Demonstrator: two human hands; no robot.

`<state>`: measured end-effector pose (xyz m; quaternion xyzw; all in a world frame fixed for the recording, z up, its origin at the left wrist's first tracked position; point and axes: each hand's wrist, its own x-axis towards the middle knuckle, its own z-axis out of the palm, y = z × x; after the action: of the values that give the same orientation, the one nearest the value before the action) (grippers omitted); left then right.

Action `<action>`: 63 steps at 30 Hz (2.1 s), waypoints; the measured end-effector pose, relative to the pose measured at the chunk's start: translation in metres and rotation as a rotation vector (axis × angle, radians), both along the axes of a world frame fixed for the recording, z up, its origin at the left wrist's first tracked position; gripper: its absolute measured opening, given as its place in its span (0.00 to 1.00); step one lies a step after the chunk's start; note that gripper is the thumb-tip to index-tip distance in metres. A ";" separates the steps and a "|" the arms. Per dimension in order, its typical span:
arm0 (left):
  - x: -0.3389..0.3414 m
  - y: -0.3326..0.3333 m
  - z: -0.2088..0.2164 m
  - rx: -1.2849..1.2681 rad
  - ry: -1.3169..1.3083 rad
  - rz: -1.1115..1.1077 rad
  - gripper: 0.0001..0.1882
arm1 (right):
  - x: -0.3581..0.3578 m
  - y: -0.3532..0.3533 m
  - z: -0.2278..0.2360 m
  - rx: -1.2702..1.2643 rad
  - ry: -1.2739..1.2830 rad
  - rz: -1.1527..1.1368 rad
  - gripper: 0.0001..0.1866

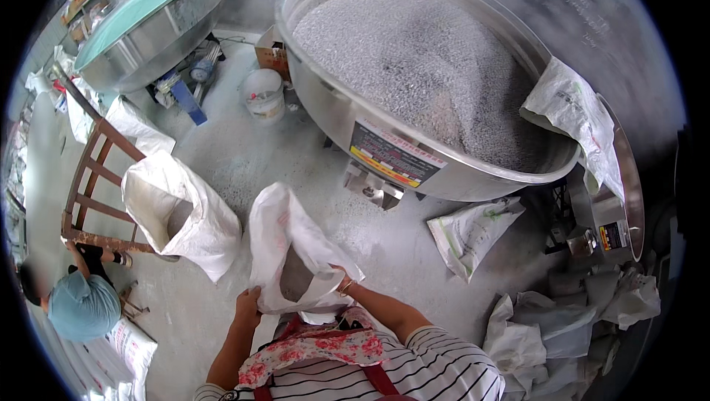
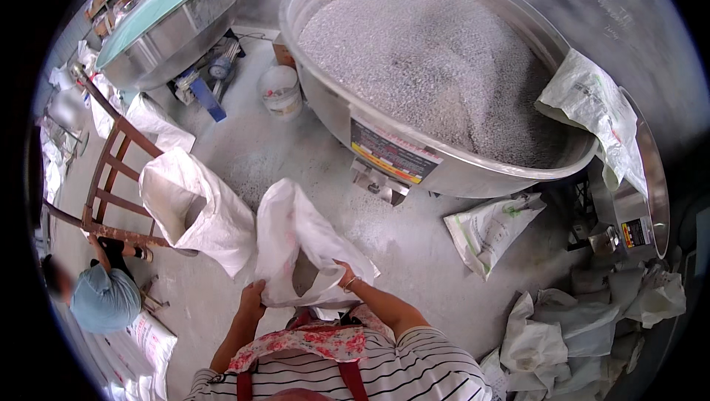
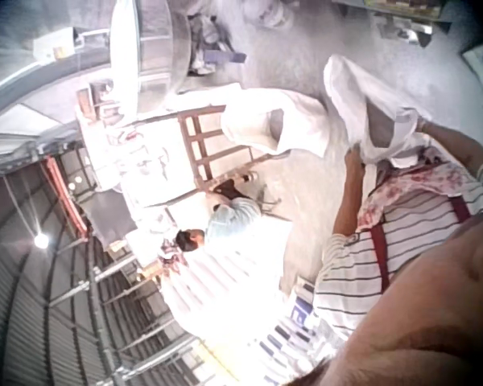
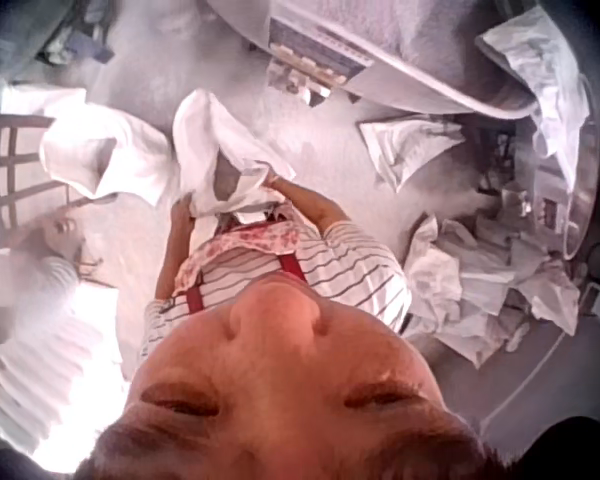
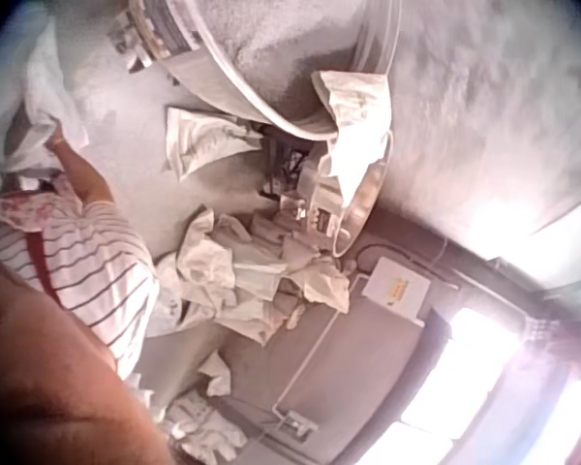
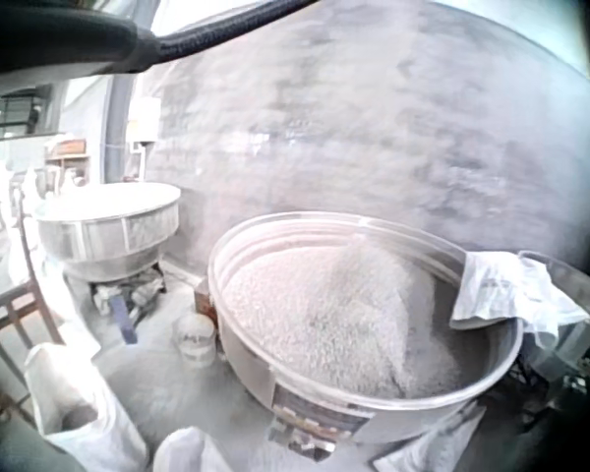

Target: The person fills white woven sacks with grey granular material from a large rotating metal drum. They position the sack under the drum's outlet, allow the material to flow in, and then lift and move the filled sack to the side. The process is repeated for multiple sacks.

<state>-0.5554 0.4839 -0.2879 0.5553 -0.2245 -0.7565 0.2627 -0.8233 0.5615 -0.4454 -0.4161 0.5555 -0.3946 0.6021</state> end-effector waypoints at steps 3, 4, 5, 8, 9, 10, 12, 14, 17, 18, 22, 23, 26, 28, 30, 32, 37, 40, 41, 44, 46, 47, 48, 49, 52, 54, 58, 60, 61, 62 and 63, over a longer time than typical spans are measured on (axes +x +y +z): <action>0.004 0.000 -0.003 0.015 0.118 -0.005 0.20 | 0.005 0.014 0.020 -0.167 0.474 -0.044 0.16; 0.004 0.001 0.004 0.039 0.202 0.014 0.20 | 0.007 0.019 0.027 -0.105 0.316 -0.226 0.16; 0.003 0.002 0.008 0.065 0.287 0.034 0.21 | 0.004 0.021 0.020 -0.075 0.329 -0.255 0.16; 0.016 0.013 0.004 -0.260 -0.024 -0.154 0.23 | -0.004 0.020 0.014 0.091 0.351 -0.234 0.16; 0.029 0.019 -0.016 -0.349 -0.205 -0.326 0.24 | -0.009 0.016 0.024 0.193 0.353 -0.168 0.17; 0.047 0.027 -0.048 -0.429 -0.392 -0.484 0.24 | -0.010 0.013 0.032 0.292 0.356 -0.086 0.19; 0.021 0.030 -0.044 -0.750 -0.566 -0.601 0.28 | -0.015 0.016 -0.019 0.130 -0.302 -0.260 0.25; 0.014 0.010 -0.079 -0.475 -0.166 -0.437 0.30 | -0.015 0.017 -0.035 0.025 -0.563 -0.265 0.30; -0.009 -0.014 -0.112 0.025 0.620 0.144 0.28 | -0.024 0.013 -0.012 0.007 -0.328 -0.143 0.34; -0.017 -0.020 -0.116 -0.281 0.336 -0.061 0.26 | -0.028 0.011 -0.002 0.017 -0.237 -0.147 0.34; -0.027 -0.040 -0.141 -1.202 -0.468 -0.814 0.20 | -0.025 0.016 -0.020 -0.237 0.956 -0.029 0.31; -0.026 -0.041 -0.169 -1.245 -0.633 -1.034 0.20 | -0.018 0.013 -0.020 -0.319 1.047 -0.086 0.31; -0.028 -0.021 -0.197 -0.919 -0.609 -0.943 0.17 | -0.007 0.026 -0.014 0.076 0.627 -0.072 0.24; -0.011 -0.003 -0.144 -0.634 -0.274 -0.395 0.13 | 0.011 0.038 0.008 0.184 0.336 -0.193 0.22; 0.022 0.025 -0.179 -0.278 -0.250 -0.284 0.10 | 0.040 0.042 0.060 0.186 0.342 -0.174 0.20; 0.051 0.017 -0.119 -0.845 -0.463 -0.637 0.12 | 0.068 0.046 0.088 0.231 0.338 -0.220 0.17; 0.094 -0.018 -0.099 -0.685 -0.411 -0.517 0.19 | 0.104 -0.004 0.114 0.231 0.333 -0.089 0.19; 0.114 -0.050 -0.081 -0.413 -0.330 -0.328 0.20 | 0.133 -0.038 0.140 0.156 0.412 -0.107 0.18; 0.121 -0.059 -0.067 -0.274 -0.270 -0.251 0.21 | 0.136 -0.043 0.135 0.069 0.498 -0.036 0.18; 0.147 -0.071 -0.077 -0.644 -0.376 -0.388 0.22 | 0.138 -0.071 0.127 -0.277 0.827 0.189 0.16; 0.152 -0.092 -0.058 -0.357 -0.174 -0.165 0.21 | 0.148 -0.098 0.141 -0.292 0.843 0.210 0.15; 0.153 -0.105 -0.036 -0.096 -0.019 0.016 0.21 | 0.150 -0.113 0.149 -0.322 0.837 0.236 0.15; 0.161 -0.114 -0.019 -0.300 -0.125 -0.137 0.18 | 0.154 -0.124 0.153 -0.276 0.784 0.201 0.15; 0.167 -0.123 -0.003 -0.507 -0.249 -0.262 0.15 | 0.159 -0.133 0.153 -0.226 0.729 0.159 0.15; 0.187 -0.153 -0.051 -0.412 -0.098 0.055 0.15 | 0.172 -0.173 0.151 -0.125 0.681 0.260 0.19; 0.200 -0.180 -0.079 -0.280 -0.091 0.260 0.15 | 0.176 -0.209 0.127 -0.045 0.648 0.267 0.18; 0.196 -0.208 -0.081 -0.400 -0.333 0.102 0.19 | 0.166 -0.251 0.121 0.134 1.103 0.750 0.23; 0.191 -0.201 -0.063 -0.316 0.032 0.521 0.20 | 0.154 -0.259 0.219 0.134 0.927 0.678 0.24; 0.215 -0.192 -0.095 -0.352 -0.294 0.346 0.21 | 0.143 -0.249 0.231 0.001 0.898 0.643 0.22; 0.204 -0.196 -0.076 -0.307 -0.235 0.442 0.21 | 0.124 -0.241 0.244 -0.171 0.803 0.419 0.19; 0.193 -0.199 -0.053 -0.265 -0.177 0.543 0.21 | 0.100 -0.231 0.265 -0.350 0.712 0.207 0.16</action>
<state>-0.3629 0.2847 -0.3406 0.6196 -0.1866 -0.5716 0.5045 -0.7236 0.3305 -0.1805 -0.6765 0.6088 -0.2517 0.3291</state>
